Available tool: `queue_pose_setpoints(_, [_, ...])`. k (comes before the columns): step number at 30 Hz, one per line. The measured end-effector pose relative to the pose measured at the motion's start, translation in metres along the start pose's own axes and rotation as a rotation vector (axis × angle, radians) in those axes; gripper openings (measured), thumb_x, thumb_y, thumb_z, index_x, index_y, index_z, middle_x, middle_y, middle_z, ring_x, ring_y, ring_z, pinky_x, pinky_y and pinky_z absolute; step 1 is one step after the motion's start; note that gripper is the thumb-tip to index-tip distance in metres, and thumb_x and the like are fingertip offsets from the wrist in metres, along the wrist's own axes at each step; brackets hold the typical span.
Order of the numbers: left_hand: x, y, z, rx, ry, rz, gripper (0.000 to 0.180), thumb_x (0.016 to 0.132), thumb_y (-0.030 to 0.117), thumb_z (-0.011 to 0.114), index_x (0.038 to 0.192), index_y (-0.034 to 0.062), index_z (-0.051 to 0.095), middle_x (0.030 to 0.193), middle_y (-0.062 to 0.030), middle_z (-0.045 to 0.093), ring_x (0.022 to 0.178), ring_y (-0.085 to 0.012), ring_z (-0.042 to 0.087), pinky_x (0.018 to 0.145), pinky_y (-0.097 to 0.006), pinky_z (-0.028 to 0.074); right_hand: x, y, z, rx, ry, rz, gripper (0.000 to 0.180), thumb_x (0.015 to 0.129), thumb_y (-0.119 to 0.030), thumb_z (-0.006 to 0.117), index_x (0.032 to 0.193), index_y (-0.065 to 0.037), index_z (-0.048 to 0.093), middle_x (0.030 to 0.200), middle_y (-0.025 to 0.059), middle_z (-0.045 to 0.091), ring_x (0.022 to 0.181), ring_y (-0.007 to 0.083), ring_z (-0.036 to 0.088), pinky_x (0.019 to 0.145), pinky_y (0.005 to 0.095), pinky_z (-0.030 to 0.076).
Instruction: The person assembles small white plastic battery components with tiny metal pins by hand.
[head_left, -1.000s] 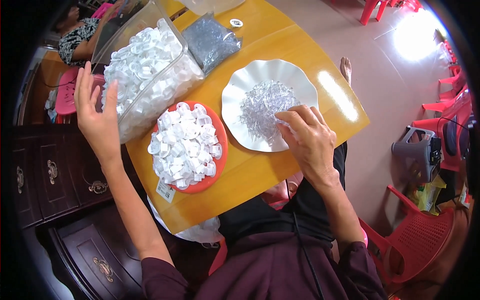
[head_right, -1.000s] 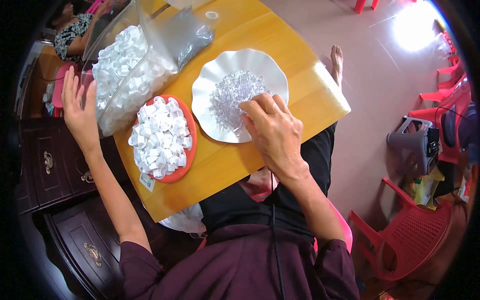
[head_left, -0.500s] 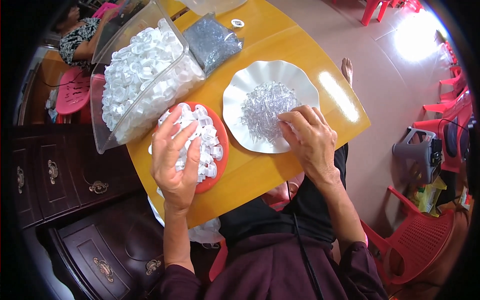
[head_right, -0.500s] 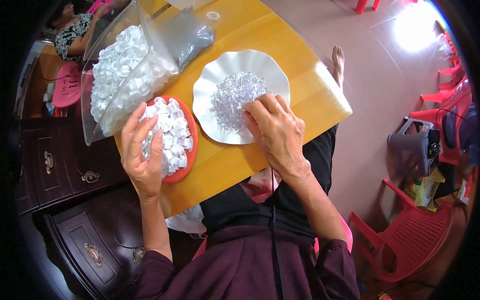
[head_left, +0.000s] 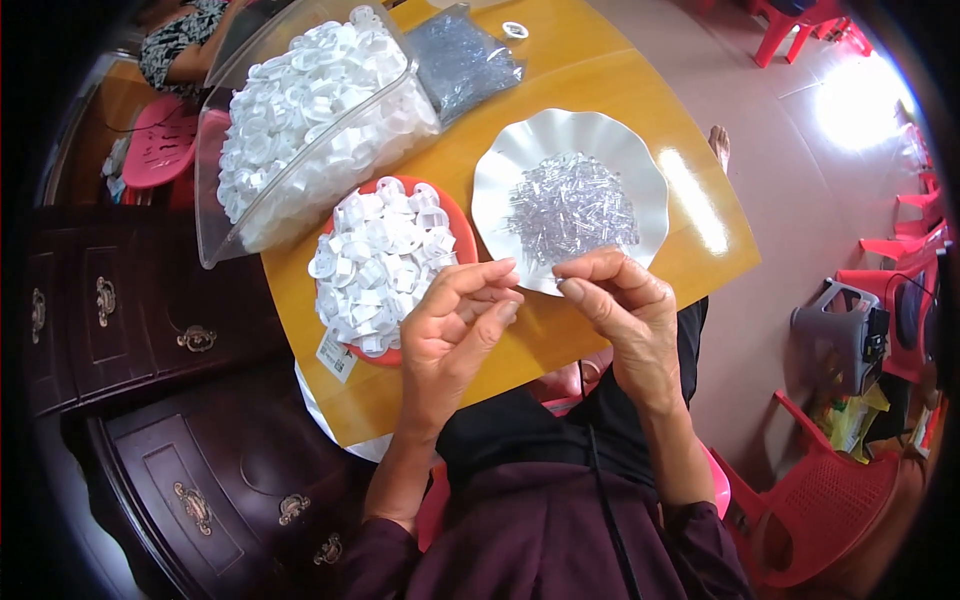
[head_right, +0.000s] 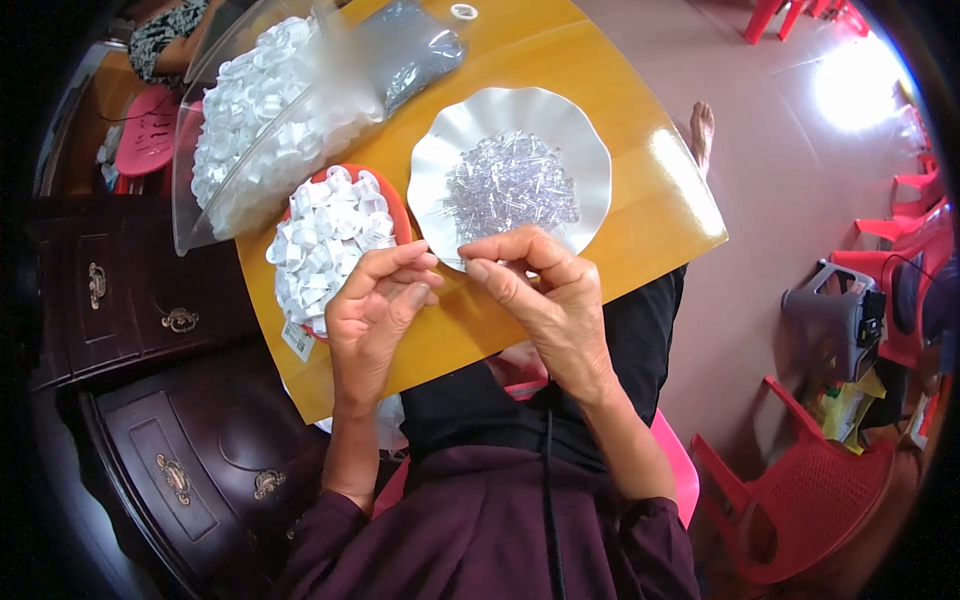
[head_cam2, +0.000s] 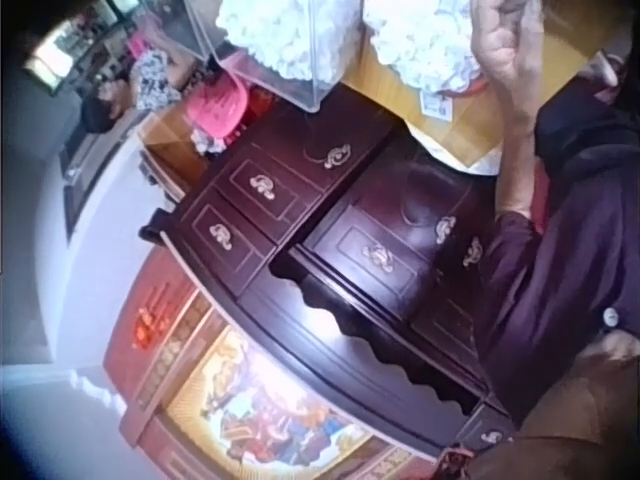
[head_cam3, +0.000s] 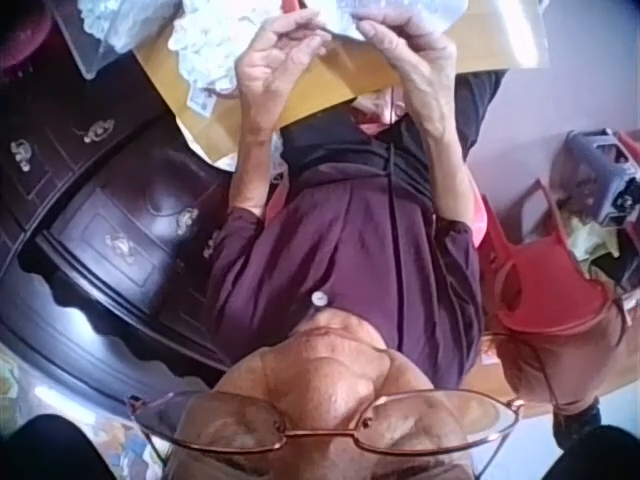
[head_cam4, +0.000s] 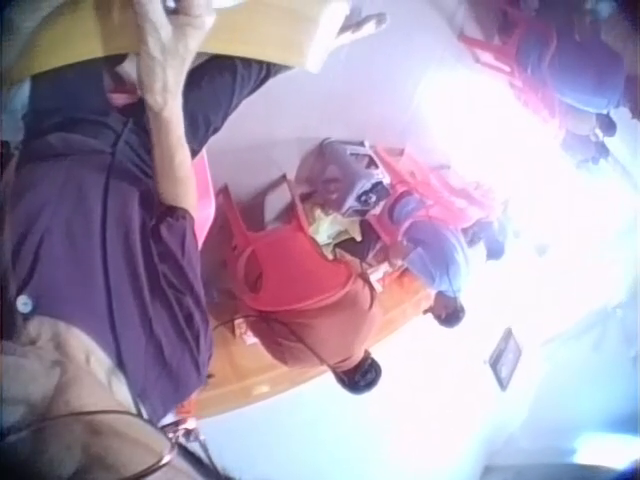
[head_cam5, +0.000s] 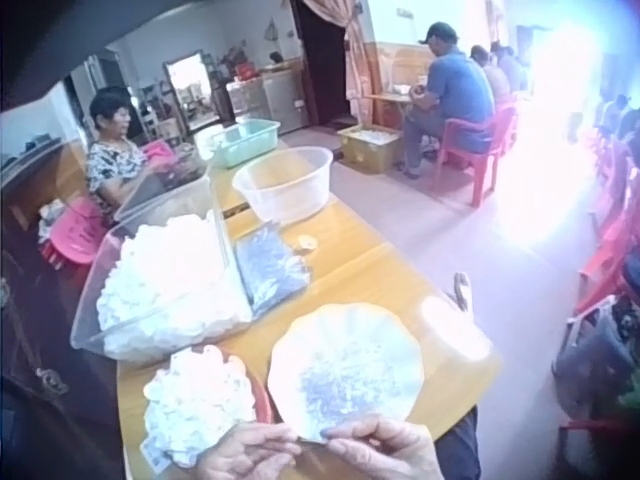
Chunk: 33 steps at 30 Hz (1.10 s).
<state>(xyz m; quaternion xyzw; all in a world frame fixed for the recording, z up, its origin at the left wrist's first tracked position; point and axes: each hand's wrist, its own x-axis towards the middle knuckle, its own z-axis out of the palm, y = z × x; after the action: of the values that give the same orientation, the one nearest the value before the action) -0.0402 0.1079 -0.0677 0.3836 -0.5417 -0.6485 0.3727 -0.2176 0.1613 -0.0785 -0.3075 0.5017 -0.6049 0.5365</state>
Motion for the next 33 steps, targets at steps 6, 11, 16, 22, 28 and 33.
queue_pose_setpoints(6, [-0.007, -0.008, -0.007, -0.038, -0.016, 0.014, 0.030, 0.091, -0.005, 0.063, 0.121, -0.0033, 0.060, 0.111, -0.0058, 0.059, 0.100, -0.0089, 0.060, 0.090, -0.022, 0.049, -0.001, 0.012, 0.014, 0.090, -0.082, 0.004, 0.010, 0.093, -0.004, 0.067, 0.102, 0.001, 0.070, 0.091, -0.0021, 0.064, 0.081, 0.0011, 0.057, 0.070, 0.0163, 0.045])
queue_pose_setpoints(11, [-0.010, -0.009, -0.012, -0.065, -0.002, 0.008, 0.025, 0.090, -0.006, 0.064, 0.115, -0.0028, 0.061, 0.108, -0.0040, 0.060, 0.099, -0.0084, 0.060, 0.090, -0.022, 0.049, 0.001, 0.015, 0.018, -0.051, -0.092, -0.085, 0.010, 0.092, -0.001, 0.067, 0.101, 0.001, 0.070, 0.087, -0.0022, 0.059, 0.071, 0.0015, 0.051, 0.061, 0.0176, 0.039])
queue_pose_setpoints(16, [-0.013, -0.008, -0.010, 0.080, 0.097, 0.113, 0.021, 0.088, -0.003, 0.070, 0.108, -0.0008, 0.063, 0.104, -0.0057, 0.063, 0.092, -0.0099, 0.062, 0.082, -0.023, 0.052, 0.002, 0.018, 0.024, -0.167, -0.092, -0.128, 0.009, 0.089, -0.002, 0.069, 0.097, -0.001, 0.071, 0.081, -0.0026, 0.057, 0.066, 0.0016, 0.046, 0.057, 0.0191, 0.035])
queue_pose_setpoints(22, [-0.009, -0.007, -0.015, 0.376, 0.147, 0.310, 0.010, 0.084, 0.000, 0.074, 0.091, 0.0018, 0.068, 0.089, -0.0057, 0.065, 0.080, -0.0130, 0.062, 0.068, -0.025, 0.049, 0.003, 0.018, 0.028, -0.274, -0.078, -0.204, 0.010, 0.082, -0.002, 0.075, 0.092, -0.002, 0.073, 0.075, -0.0002, 0.057, 0.062, 0.0055, 0.046, 0.053, 0.0223, 0.035])
queue_pose_setpoints(28, [-0.013, -0.008, -0.024, 0.332, 0.117, 0.307, 0.007, 0.085, 0.001, 0.073, 0.089, 0.0018, 0.067, 0.086, -0.0045, 0.064, 0.074, -0.0117, 0.061, 0.065, -0.024, 0.048, 0.002, 0.016, 0.034, -0.295, -0.100, -0.187, 0.009, 0.082, -0.001, 0.076, 0.088, -0.001, 0.070, 0.079, 0.0013, 0.061, 0.064, 0.0056, 0.048, 0.055, 0.0217, 0.036])
queue_pose_setpoints(33, [-0.019, 0.004, -0.045, 0.443, 0.263, 0.328, 0.008, 0.084, -0.001, 0.072, 0.090, 0.0023, 0.068, 0.089, -0.0053, 0.066, 0.074, -0.0119, 0.061, 0.066, -0.025, 0.049, 0.001, 0.017, 0.034, -0.179, -0.061, -0.072, 0.006, 0.088, -0.003, 0.072, 0.090, 0.000, 0.067, 0.081, -0.0017, 0.061, 0.067, 0.0032, 0.047, 0.059, 0.0187, 0.037])
